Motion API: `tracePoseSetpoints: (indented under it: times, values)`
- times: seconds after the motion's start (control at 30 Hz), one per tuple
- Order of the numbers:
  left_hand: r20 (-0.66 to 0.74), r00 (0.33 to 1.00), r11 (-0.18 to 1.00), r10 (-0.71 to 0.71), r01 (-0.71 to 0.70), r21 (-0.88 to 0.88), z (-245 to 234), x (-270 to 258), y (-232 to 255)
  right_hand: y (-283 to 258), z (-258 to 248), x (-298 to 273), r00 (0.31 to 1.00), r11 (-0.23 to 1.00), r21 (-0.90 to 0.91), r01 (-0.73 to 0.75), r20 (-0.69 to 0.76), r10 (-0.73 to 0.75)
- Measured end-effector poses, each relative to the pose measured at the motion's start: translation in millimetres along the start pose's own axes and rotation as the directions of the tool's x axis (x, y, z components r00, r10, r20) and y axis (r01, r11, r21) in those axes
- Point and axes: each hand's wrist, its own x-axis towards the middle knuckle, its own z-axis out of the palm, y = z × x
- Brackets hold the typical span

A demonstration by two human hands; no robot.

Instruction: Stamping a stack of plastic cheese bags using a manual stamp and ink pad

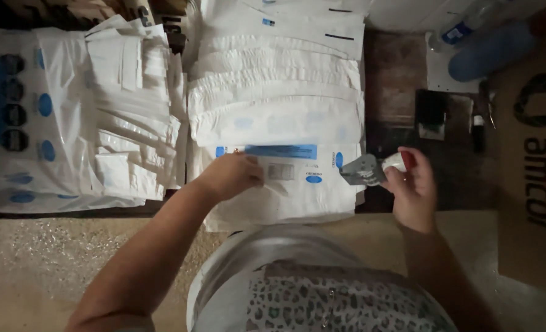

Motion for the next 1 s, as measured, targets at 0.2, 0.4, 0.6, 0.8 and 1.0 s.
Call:
tracePoseSetpoints:
  times: [0.2,0.4,0.6,0.8,1.0]
  values:
    - [0.012,0.947,0.947,-0.321,0.321,-0.018,-31,14,19,36,-25,-11,0.997,0.998,0.021,0.062,-0.041,-0.061]
    - [-0.338,0.804,0.849,-0.490,0.352,-0.395,-73,45,46,-20,-7,-42,0.992,0.991,0.118,-0.069,-0.096,0.081]
    - [-0.420,0.906,0.812,-0.043,-0.213,-0.543,-9,34,95,30,31,-32,0.958,0.737,0.627,-0.253,0.056,0.281]
    - [-0.326,0.917,0.294,-0.229,-0.254,-0.922,64,41,109,-12,86,-48,0.902,0.729,0.532,-0.432,0.281,0.329]
    - [-0.274,0.916,0.404,-0.293,-0.141,-0.904,50,22,108,36,60,-30,0.912,0.977,0.207,-0.047,0.407,-0.042]
